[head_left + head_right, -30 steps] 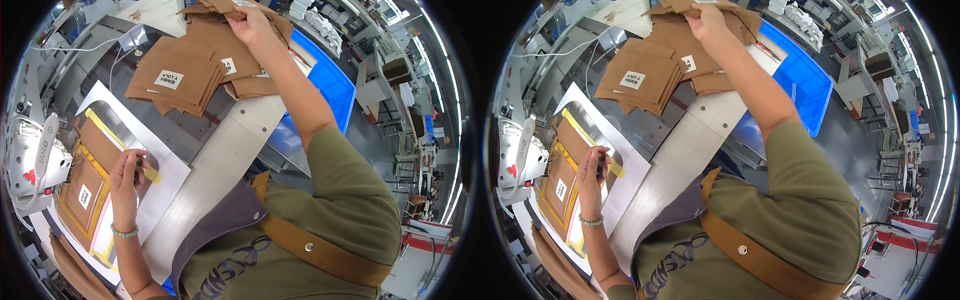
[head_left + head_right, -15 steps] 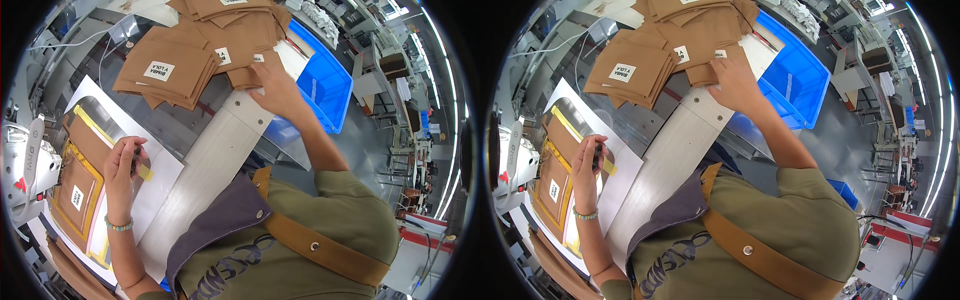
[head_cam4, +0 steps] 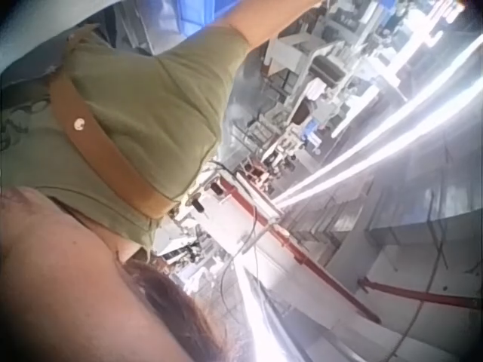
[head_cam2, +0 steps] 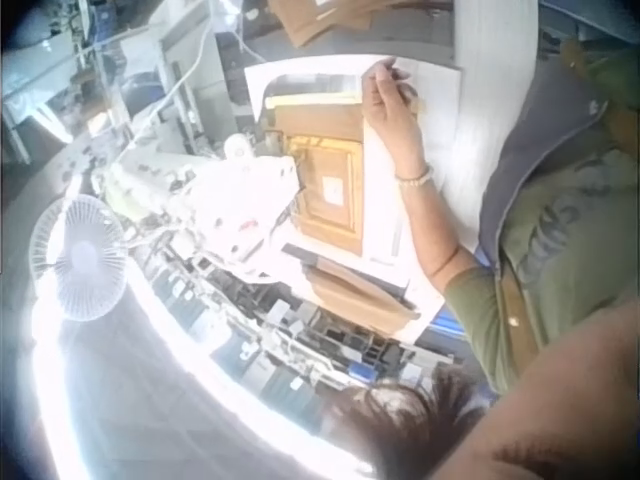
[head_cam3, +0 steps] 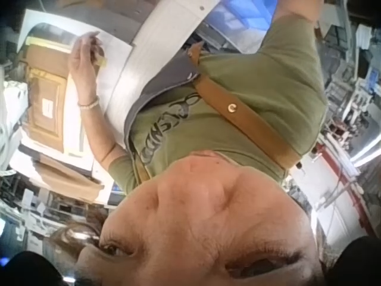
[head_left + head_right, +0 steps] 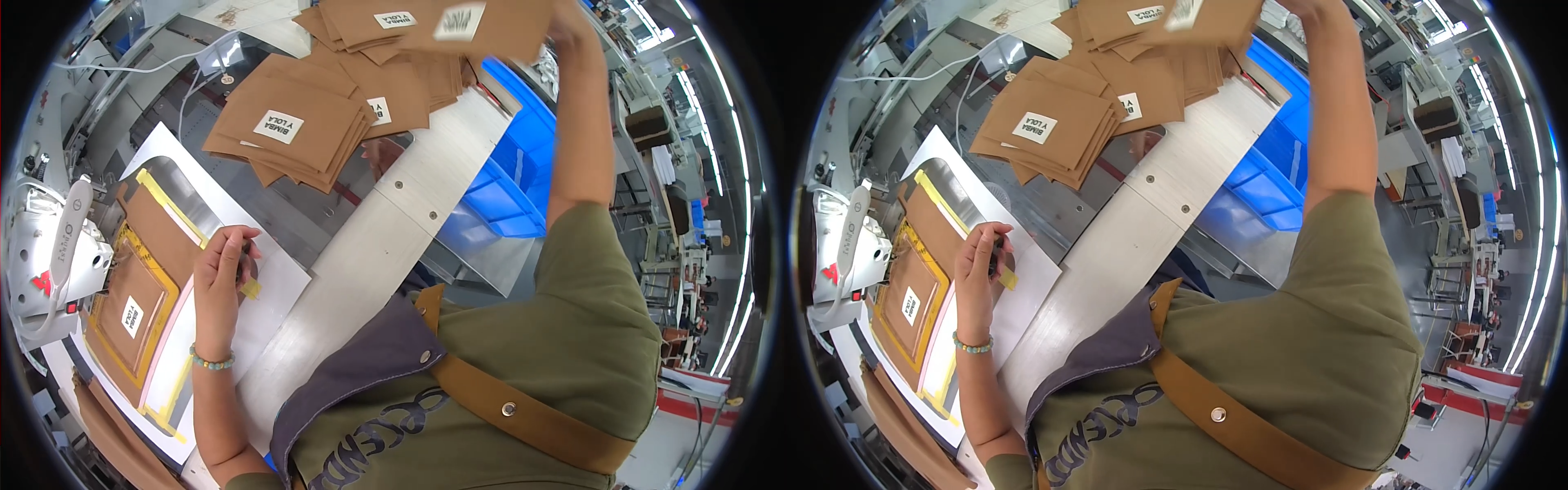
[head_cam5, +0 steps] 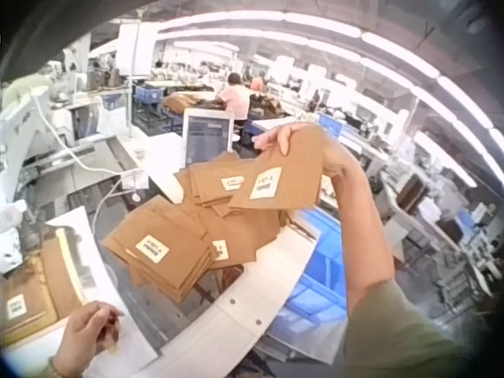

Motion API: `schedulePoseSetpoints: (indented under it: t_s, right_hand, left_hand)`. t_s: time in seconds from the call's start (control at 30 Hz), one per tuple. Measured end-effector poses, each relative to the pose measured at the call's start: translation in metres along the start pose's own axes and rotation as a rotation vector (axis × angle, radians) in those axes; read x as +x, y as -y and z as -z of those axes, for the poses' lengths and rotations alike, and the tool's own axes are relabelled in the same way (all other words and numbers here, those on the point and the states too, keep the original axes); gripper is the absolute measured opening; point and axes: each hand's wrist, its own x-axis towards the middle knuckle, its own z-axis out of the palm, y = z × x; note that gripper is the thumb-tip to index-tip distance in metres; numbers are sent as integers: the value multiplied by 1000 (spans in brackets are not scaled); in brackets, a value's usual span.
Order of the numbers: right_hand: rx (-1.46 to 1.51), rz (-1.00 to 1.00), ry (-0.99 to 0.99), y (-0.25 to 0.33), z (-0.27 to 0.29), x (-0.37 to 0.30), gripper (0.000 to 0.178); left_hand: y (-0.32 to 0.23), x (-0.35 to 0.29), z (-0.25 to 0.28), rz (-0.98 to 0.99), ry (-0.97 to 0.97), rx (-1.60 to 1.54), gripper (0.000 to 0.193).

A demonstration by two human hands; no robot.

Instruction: The recorder is operating an industrial sewing machine to assemble leather pouches or panels, adjusting the machine settings and handling small components.

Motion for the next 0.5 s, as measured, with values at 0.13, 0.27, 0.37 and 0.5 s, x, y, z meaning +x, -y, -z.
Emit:
schedulePoseSetpoints:
  t_s: [0.13, 0.27, 0.37, 0.5]
  right_hand:
    - [5, -39, -232, -105, 43, 51, 36]
    - [449, -311, -755, -198, 36, 44, 47]
    - [97, -209, -1012, -189, -11, 26, 33]
    - [-658, 161, -790, -128, -114, 18, 27]
  left_hand:
    - [1, 3, 0, 40, -13, -41, 31]
    - [-5, 6, 3, -38, -45, 128, 25]
    - [-11, 17, 1, -216, -97, 492, 25]
    - [-11, 59, -21, -501, -3, 1005, 43]
